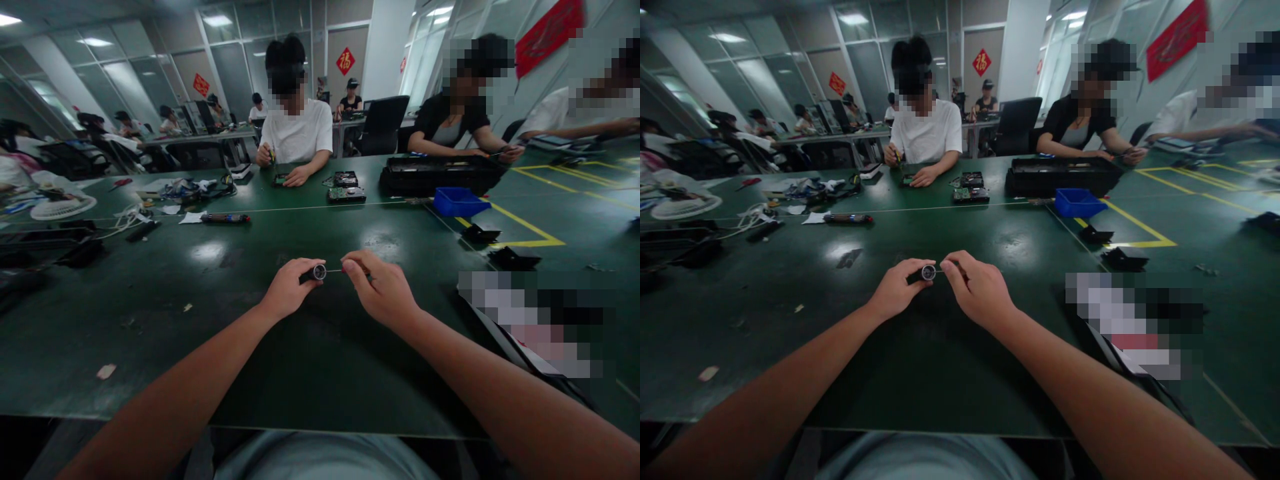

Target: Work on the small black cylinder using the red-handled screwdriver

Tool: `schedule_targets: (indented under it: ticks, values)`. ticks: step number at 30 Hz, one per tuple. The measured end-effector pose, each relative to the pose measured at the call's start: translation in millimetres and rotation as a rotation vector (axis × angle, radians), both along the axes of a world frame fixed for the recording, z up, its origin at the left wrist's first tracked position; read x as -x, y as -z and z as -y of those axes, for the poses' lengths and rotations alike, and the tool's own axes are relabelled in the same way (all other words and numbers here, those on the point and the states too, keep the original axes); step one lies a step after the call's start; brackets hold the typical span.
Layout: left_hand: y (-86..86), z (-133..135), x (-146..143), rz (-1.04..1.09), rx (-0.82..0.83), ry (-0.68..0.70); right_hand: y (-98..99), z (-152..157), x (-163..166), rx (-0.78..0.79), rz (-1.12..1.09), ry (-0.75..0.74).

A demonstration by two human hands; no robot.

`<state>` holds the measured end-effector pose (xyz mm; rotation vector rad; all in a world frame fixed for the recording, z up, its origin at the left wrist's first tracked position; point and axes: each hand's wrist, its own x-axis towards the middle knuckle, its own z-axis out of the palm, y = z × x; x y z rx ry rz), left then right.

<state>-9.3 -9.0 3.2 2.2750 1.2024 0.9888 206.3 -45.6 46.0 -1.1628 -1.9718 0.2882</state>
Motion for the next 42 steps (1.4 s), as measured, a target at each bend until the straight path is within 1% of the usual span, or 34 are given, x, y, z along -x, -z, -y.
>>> schedule_targets:
  ticks: [3,6,10,12,15,18,22,24,26,28,30,32,37,39,42]
  values:
    - [0.1,-0.3,0.9,-0.006,0.006,-0.004,1.8,-0.3,0.6,0.010,-0.028,0.015]
    - [0.6,-0.7,1.3,0.002,0.011,-0.011,3.2,-0.1,0.5,-0.007,-0.079,-0.017]
    - [1.7,-1.0,1.3,0.000,0.015,-0.009,1.4,1.2,-0.2,0.031,-0.046,-0.026]
    - [2.1,-1.0,1.3,0.000,0.015,-0.006,0.4,1.7,0.3,0.041,-0.075,-0.009]
    - [2.3,-0.8,0.8,0.007,0.014,-0.015,1.6,0.0,1.5,0.075,-0.242,0.005]
    - [2.1,-0.6,0.2,0.006,0.018,-0.029,7.0,-7.0,1.8,0.183,-0.453,-0.021]
    - [1.0,-1.2,0.5,0.018,0.008,-0.025,18.0,-21.4,0.0,0.280,-0.703,-0.043]
    - [0.1,-1.5,0.9,0.025,-0.010,-0.010,22.2,-27.7,-1.2,0.363,-0.836,-0.039]
    - [-1.1,-1.2,0.9,0.010,-0.031,0.017,24.6,-32.3,-2.6,0.477,-0.942,-0.049]
    - [-2.4,-0.3,0.2,-0.020,-0.042,0.047,25.6,-34.9,-3.7,0.561,-0.994,-0.067]
    - [-3.6,0.9,-0.8,-0.047,-0.036,0.059,25.8,-35.3,-4.2,0.538,-0.980,-0.048]
    - [-4.4,2.0,-1.7,-0.059,-0.024,0.045,25.4,-33.5,-4.2,0.449,-0.912,-0.007]
    - [-4.9,1.9,-1.3,-0.059,-0.018,-0.009,19.9,-23.7,-3.1,0.229,-0.659,0.055]
    - [-4.6,1.5,-0.9,-0.056,-0.011,-0.012,17.0,-19.7,-2.2,0.192,-0.576,0.063]
    - [-4.0,0.9,-0.7,-0.054,-0.001,-0.011,13.5,-15.0,-0.7,0.156,-0.515,0.061]
